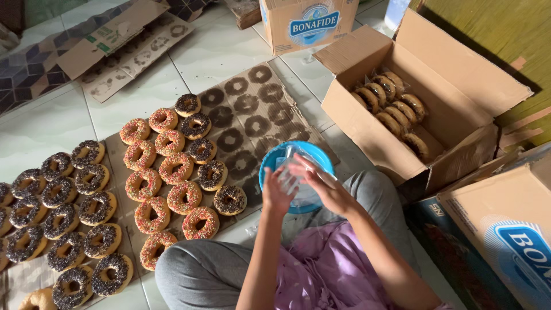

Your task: The person sits on the floor and packages donuts one by one into clear plastic bags. They pick up a donut, place it in a bag, and then put the bagged donut into a cardboard box.

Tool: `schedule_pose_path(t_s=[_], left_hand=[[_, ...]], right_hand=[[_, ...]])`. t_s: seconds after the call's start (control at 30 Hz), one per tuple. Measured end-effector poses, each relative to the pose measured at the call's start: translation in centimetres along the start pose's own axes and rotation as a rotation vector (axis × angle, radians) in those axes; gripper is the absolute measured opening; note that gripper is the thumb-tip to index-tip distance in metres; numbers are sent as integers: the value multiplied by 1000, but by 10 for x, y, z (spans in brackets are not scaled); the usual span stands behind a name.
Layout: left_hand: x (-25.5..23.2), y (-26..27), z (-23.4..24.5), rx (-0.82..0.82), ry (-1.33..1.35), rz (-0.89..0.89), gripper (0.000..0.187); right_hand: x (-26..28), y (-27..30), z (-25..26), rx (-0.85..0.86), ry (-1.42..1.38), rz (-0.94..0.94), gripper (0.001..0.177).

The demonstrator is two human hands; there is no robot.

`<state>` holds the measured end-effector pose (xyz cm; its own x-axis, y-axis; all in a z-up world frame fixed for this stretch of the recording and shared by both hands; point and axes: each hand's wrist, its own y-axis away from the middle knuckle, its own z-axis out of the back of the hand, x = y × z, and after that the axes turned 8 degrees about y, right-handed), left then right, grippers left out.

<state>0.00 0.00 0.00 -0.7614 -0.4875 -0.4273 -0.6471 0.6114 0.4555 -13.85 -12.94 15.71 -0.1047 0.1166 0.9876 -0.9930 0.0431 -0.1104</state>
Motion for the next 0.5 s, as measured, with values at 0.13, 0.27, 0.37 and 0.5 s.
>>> schedule_pose_path(t_s=[0.13,0.27,0.37,0.5], left_hand=[[-12,51,-51,80,51,-67,104],[-12,59,-79,216,-7,-80,90],[-11,49,-85,193,-78,-128,85],[-5,49,-89,90,22,-130,82]], right_hand=[[-16,-5,-13,-111,696,71,61],[-30,-7,-25,-52,905,89,74],[-32,-2,-28,-61,783,-80,96],[-28,-5,-30,6,874,-142,107]])
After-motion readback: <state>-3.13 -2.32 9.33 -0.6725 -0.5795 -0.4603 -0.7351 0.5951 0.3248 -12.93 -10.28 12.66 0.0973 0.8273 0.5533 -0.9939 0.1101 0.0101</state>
